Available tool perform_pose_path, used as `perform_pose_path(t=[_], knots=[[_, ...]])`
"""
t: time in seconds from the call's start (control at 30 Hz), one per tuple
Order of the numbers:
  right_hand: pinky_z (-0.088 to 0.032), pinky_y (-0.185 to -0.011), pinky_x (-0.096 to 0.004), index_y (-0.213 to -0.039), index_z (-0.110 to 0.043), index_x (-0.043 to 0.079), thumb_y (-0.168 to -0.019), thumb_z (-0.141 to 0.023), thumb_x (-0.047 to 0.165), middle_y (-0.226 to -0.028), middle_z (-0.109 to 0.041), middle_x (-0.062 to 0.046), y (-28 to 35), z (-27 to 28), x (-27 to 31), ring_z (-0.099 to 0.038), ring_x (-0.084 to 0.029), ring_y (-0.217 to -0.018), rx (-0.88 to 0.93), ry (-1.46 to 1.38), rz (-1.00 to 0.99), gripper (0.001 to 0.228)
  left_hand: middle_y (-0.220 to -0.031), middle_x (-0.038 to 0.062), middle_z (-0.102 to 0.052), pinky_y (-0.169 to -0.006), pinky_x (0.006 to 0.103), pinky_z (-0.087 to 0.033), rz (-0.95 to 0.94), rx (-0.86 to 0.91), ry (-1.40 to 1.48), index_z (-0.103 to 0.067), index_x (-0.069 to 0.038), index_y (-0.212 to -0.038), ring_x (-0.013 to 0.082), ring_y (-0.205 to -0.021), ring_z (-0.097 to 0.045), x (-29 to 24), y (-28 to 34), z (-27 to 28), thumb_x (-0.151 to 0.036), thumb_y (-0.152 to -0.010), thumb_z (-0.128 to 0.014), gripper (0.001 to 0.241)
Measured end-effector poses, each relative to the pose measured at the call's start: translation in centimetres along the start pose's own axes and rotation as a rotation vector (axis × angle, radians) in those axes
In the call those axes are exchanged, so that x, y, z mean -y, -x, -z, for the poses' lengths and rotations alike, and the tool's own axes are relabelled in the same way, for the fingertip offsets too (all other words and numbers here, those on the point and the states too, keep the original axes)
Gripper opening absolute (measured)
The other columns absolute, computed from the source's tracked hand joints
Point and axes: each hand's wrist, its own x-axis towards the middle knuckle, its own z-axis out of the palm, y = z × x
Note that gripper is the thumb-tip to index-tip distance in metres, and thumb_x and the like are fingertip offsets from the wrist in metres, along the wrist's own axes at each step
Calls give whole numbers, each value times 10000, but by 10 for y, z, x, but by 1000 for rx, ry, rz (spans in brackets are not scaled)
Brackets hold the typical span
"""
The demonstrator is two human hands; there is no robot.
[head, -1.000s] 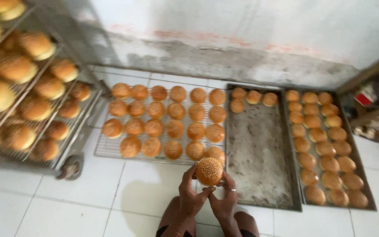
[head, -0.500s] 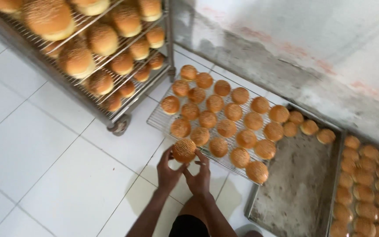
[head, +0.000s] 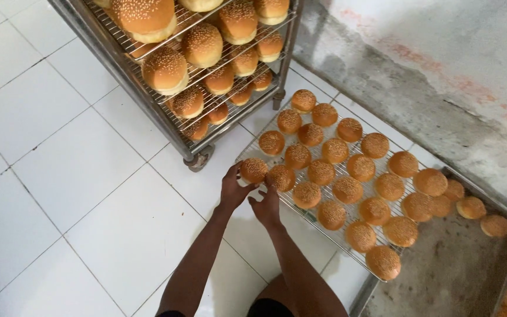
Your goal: The recorder is transferring sesame seed burger buns from flat baking trays onto a wire cooling rack and placing the rack onto a storage shelf.
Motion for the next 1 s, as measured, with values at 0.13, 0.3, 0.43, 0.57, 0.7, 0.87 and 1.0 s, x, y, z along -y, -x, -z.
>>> perform_pose_path(t=[0.13,0.3,0.43,0.57,0.7,0.87,1.0], knots=[[-526,-1101,-366,-1595,-206,43,-779,-798,-22,-1599,-378,-180,-16,-4,7,-502,-293,-1402,59,-14,-79,1010,-1383,172,-609,-999,405,-561,-16,37,-17,-476,-16,-1458,313,-1230,-643,12,-20,-3,-200,-642,-979,977],[-470,-1160,-370,-1629,-90,76,-769,-729,-74,-1657,-302,-158,-23,-5,16,-437,-282,-1463,133,-68,-74,1082,-1403,175,-637,-1106,425,-495,-53,102,-100,-495,-24,-1471,327,-1315,-606,20,-34,-3,-152,-652,-975,958],[-443,-1185,-371,-1635,12,95,-774,-729,-69,-1676,-218,-155,-27,-15,-1,-401,-280,-1485,165,-95,-105,1147,-1364,167,-667,-1118,401,-522,-42,114,-101,-510,-40,-1464,310,-1288,-637,22,-37,-2,-145,-629,-963,956],[-422,-1199,-358,-1623,92,110,-804,-756,-24,-1696,-111,-146,-29,-15,-3,-374,-274,-1493,210,-34,-139,1187,-1408,178,-613,-1121,448,-444,-87,109,-271,-470,-55,-1497,371,-1304,-541,35,-42,-11,-128,-661,-951,967],[-418,-1203,-344,-1624,79,118,-813,-752,-19,-1704,-117,-136,-30,-16,-8,-371,-266,-1498,227,-20,-174,1169,-1413,200,-588,-1132,477,-427,-138,116,-282,-430,-42,-1520,395,-1324,-527,45,-44,-14,-126,-701,-929,963],[-407,-1205,-350,-1622,89,118,-823,-750,-27,-1707,-88,-144,-29,-14,-9,-345,-273,-1507,229,-32,-190,1168,-1433,201,-580,-1158,494,-403,-170,118,-336,-400,-47,-1529,420,-1350,-502,51,-44,-16,-151,-728,-905,953],[-419,-1199,-354,-1622,100,110,-825,-743,-28,-1708,-86,-148,-30,-14,-14,-349,-285,-1503,230,-55,-198,1168,-1489,221,-540,-1206,516,-347,-271,124,-367,-354,-32,-1550,439,-1389,-469,63,-49,-20,-204,-780,-892,956]])
